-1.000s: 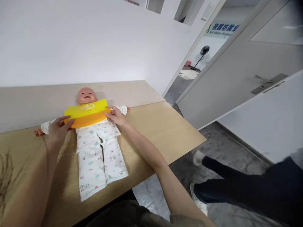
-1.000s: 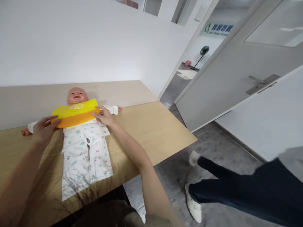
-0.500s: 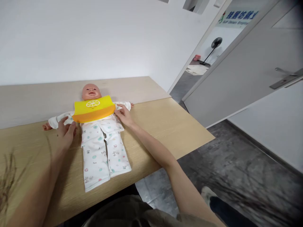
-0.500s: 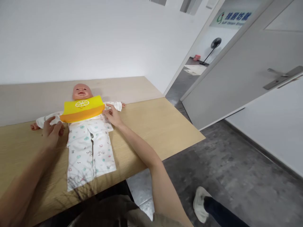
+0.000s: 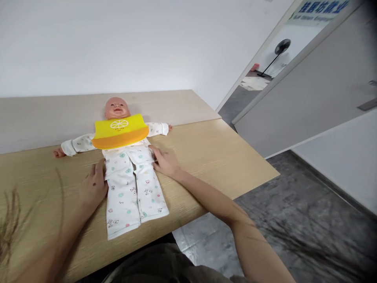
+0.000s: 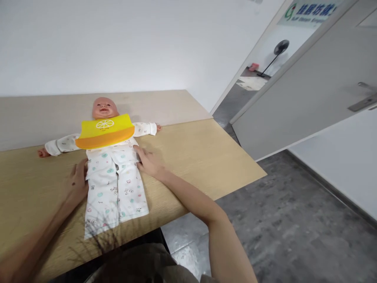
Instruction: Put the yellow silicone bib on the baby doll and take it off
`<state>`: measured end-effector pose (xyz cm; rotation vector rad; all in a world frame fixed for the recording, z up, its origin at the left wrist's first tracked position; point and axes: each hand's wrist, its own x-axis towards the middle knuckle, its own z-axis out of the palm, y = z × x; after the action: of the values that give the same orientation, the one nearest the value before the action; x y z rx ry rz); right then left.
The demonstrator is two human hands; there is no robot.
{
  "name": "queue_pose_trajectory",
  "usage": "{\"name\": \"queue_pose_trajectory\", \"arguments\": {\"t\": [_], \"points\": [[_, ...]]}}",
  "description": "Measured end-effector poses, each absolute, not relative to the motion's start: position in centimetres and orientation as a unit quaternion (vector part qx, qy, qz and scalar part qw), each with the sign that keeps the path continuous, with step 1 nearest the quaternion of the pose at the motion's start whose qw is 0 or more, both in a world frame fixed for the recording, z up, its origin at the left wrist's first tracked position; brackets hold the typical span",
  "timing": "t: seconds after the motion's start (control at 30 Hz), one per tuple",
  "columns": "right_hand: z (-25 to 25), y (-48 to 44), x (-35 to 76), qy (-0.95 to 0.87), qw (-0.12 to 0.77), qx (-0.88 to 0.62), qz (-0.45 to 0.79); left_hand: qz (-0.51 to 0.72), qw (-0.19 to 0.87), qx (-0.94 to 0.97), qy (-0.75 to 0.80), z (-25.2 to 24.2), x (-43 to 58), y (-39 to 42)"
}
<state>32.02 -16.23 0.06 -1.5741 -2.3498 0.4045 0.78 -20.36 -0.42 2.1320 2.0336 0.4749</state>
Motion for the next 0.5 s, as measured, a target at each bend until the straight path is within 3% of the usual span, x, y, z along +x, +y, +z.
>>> {"name": "queue_pose_trajectory", "arguments": {"t": [0.2, 0.5], "points": [[-0.5, -16.3, 31.7, -0.801, 0.147, -0.568, 0.116, 0.068, 0.05, 0.675, 0.733, 1.2, 2.2, -20.3], [-1.4, -15.9, 32.1, -0.795, 0.19, -0.56, 0.135, 0.154, -0.056, 0.723, 0.671, -0.4, 1.8, -20.6]]}}
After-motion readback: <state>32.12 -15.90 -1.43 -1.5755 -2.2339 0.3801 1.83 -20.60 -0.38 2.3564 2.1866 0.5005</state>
